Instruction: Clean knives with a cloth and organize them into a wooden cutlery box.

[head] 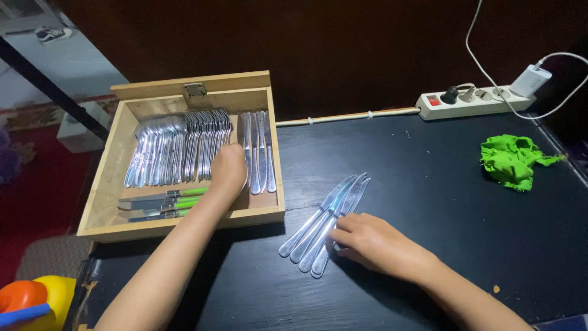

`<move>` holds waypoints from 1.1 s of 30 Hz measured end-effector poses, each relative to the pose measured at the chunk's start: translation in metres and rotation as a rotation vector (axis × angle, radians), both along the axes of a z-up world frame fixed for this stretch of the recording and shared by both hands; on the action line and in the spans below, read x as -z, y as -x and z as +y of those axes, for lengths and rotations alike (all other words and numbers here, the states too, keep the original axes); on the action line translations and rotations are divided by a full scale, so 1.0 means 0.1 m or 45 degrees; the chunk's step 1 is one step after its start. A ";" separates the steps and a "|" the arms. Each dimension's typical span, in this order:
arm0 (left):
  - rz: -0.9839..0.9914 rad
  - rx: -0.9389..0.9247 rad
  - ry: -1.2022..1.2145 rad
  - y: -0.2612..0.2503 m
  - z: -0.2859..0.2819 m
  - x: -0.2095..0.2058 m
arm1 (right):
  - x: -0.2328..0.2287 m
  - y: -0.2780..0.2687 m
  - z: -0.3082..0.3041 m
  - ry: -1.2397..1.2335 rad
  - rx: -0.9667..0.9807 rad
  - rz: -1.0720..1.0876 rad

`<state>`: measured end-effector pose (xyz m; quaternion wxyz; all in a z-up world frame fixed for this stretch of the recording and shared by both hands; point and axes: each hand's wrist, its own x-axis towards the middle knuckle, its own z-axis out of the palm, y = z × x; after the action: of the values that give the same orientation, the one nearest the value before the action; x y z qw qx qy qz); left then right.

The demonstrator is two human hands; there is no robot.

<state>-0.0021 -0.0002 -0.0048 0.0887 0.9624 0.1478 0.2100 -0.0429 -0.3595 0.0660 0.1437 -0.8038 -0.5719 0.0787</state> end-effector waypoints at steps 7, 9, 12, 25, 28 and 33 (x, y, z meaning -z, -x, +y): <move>-0.032 0.020 -0.098 0.00 -0.03 0.11 | 0.06 -0.02 0.09 0.010 -0.013 -0.040; -0.100 0.071 -0.080 0.03 -0.05 0.10 | 0.09 -0.02 0.11 -0.007 -0.003 -0.060; -0.065 0.095 -0.054 0.02 -0.04 0.09 | 0.06 0.01 0.13 0.041 0.024 -0.059; -0.028 0.083 -0.054 -0.06 -0.01 0.15 | 0.23 -0.03 0.03 0.008 -0.332 -0.532; -0.087 0.125 -0.022 0.00 -0.08 -0.02 | 0.28 -0.10 -0.07 0.082 -0.416 -0.643; -0.406 0.282 0.359 0.38 -0.45 -0.87 | -0.26 -0.20 -0.20 -0.652 -0.115 -0.768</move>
<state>-0.0398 -0.0455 0.0823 0.2669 0.9056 0.0532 0.3254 -0.0232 -0.3794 0.0922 0.1614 -0.7031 -0.6243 -0.2998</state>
